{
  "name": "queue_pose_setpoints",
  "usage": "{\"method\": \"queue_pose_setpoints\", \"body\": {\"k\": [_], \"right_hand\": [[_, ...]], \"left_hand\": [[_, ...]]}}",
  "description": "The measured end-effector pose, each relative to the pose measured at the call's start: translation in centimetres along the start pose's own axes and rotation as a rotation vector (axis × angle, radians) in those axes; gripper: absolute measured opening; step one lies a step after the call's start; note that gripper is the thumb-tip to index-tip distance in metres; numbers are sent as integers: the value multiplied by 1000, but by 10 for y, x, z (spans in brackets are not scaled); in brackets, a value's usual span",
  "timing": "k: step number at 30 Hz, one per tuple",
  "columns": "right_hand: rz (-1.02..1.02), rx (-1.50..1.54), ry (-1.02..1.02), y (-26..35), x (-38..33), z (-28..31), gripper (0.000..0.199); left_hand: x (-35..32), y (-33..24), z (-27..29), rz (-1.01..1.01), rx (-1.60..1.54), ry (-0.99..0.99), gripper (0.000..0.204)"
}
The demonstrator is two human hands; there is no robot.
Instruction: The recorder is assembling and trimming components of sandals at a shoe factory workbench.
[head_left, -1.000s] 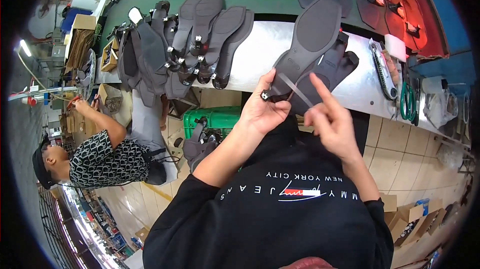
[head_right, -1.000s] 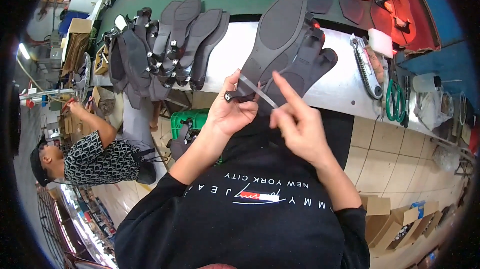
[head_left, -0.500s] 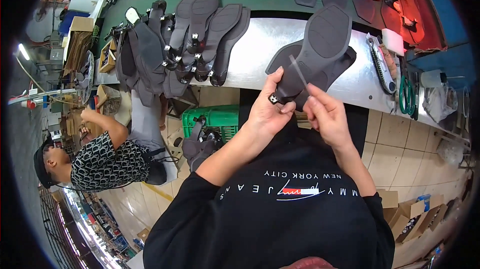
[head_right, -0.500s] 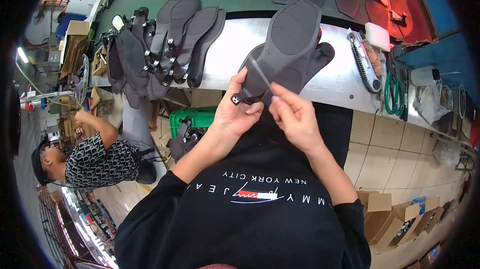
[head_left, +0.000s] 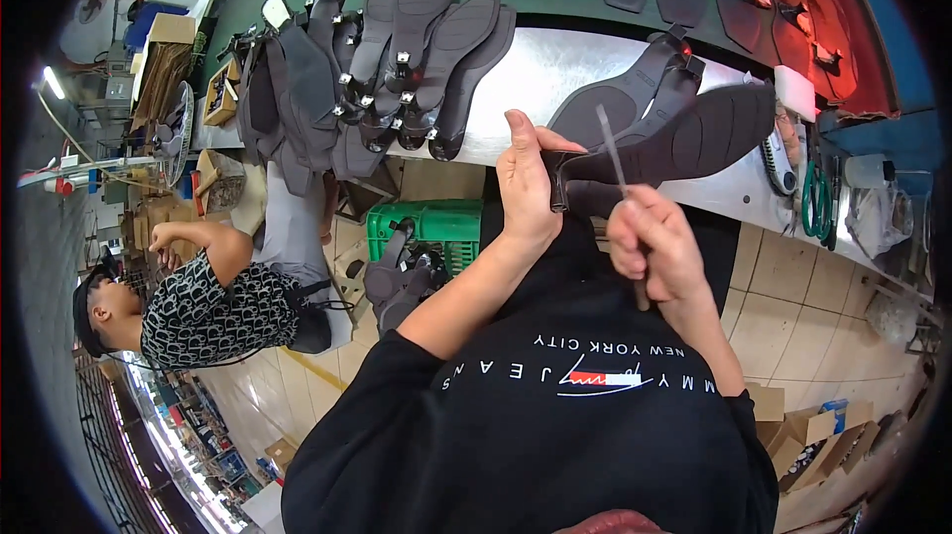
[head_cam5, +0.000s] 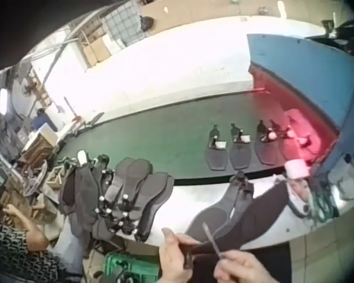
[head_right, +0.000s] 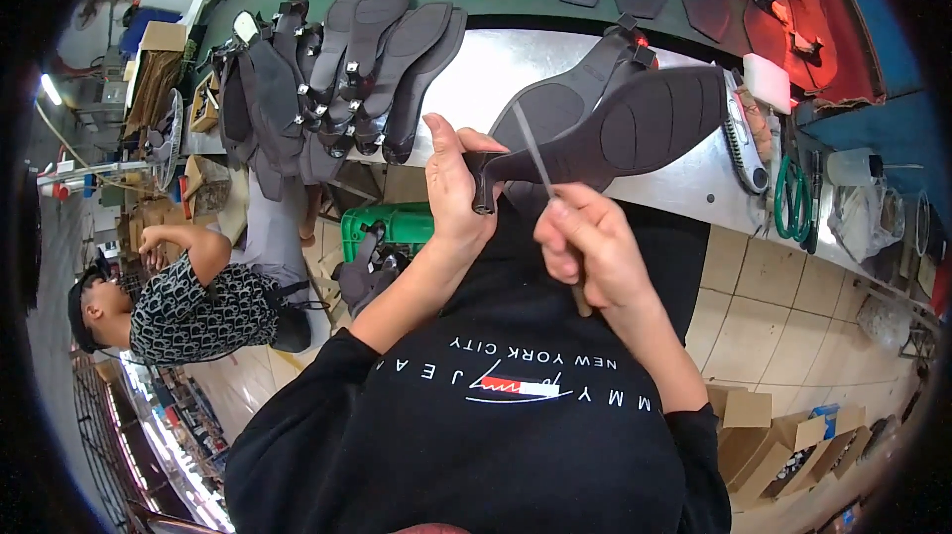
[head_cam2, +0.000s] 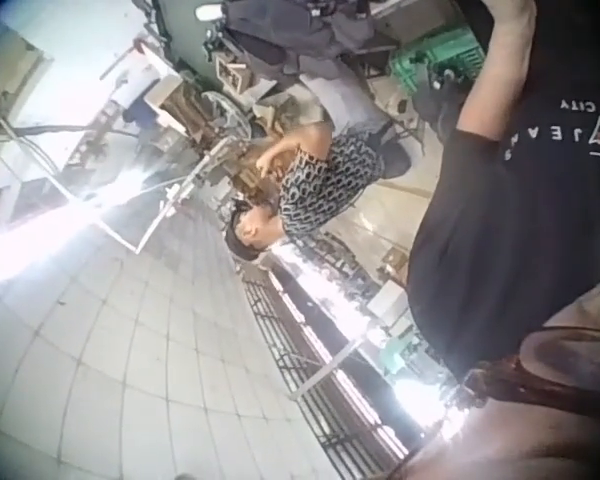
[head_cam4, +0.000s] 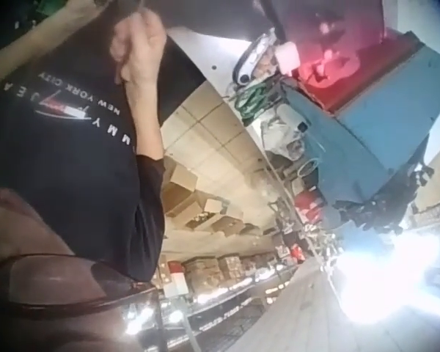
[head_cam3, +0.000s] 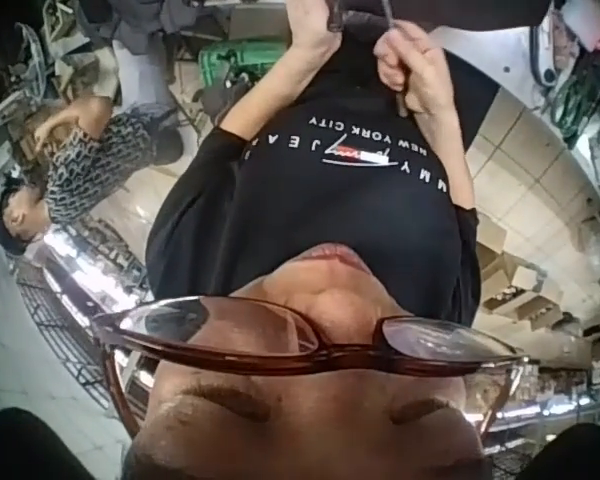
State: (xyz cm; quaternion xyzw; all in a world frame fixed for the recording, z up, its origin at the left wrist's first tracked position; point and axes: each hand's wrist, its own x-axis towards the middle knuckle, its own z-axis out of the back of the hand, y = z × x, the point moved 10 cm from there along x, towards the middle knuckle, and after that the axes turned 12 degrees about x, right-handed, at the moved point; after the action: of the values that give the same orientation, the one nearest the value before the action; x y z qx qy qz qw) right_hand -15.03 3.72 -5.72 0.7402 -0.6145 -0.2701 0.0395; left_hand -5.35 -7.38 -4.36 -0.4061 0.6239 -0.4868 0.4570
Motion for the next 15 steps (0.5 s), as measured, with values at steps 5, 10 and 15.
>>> {"method": "queue_pose_setpoints", "body": {"k": [5,10,15], "right_hand": [[505,-944,-80,38,-18,-28,19],[840,-1342,-17,40,-23,-49,16],[870,-1308,118,33,-29,-65,18]], "left_hand": [[5,3,3,119,-128,-22,83],[4,-20,-4,-4,-47,4,90],[10,-13,-3,-25,-76,147,89]]}}
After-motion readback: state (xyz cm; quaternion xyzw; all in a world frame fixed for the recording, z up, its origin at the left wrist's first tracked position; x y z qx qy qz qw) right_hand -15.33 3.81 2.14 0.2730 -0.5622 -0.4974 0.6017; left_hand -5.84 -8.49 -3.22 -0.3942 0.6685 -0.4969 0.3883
